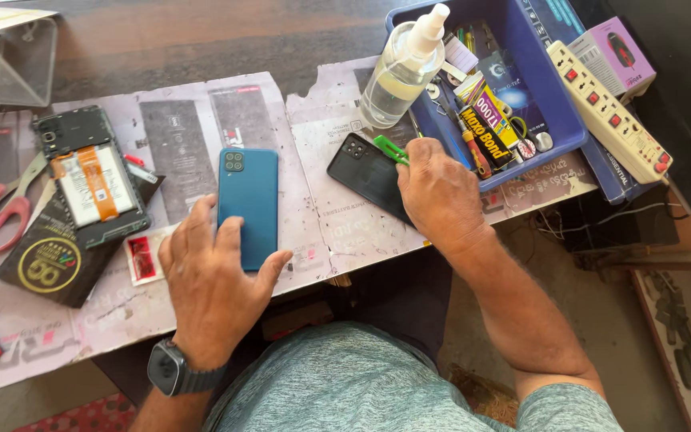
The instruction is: The person handles a small red component and a disassembled smartphone on a cluttered workbench. They use a green utility knife to scrape adhesive residue from the back of a blue smartphone casing.
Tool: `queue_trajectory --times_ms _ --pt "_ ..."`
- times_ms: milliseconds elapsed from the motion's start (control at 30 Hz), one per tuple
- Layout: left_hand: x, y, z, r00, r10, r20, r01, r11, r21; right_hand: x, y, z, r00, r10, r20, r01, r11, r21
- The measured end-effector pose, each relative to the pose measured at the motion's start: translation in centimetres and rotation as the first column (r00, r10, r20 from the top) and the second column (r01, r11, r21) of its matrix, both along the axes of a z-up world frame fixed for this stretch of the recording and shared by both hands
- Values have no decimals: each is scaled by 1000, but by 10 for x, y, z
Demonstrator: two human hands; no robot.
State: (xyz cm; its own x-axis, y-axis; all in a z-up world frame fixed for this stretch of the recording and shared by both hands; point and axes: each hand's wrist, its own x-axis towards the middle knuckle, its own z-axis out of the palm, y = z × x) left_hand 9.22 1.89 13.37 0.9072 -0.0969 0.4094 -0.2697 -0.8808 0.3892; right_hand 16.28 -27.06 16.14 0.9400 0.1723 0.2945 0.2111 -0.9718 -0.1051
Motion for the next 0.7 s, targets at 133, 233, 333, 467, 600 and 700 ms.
queue_trajectory --times_ms 133,233,333,467,600,700 --pt "-7 5 -17 999 22 38 -19 997 -70 0 -3 3 998 29 -51 -25 997 73" --pt "-12 8 -24 996 22 92 -12 994 -107 -2 -7 16 998 53 -43 -50 996 80" --pt "-13 9 -26 990 9 138 9 991 -134 -4 -5 22 996 92 14 -93 986 136" --pt "-13 9 -24 989 -2 149 23 989 -143 -3 -1 15 978 173 117 -191 967 170" --pt "-13 9 -21 987 4 158 23 986 -165 4 2 0 990 86 111 -92 994 53" --pt "-13 9 -21 987 1 160 28 984 -179 8 5 -13 992 79 99 -79 997 -5"
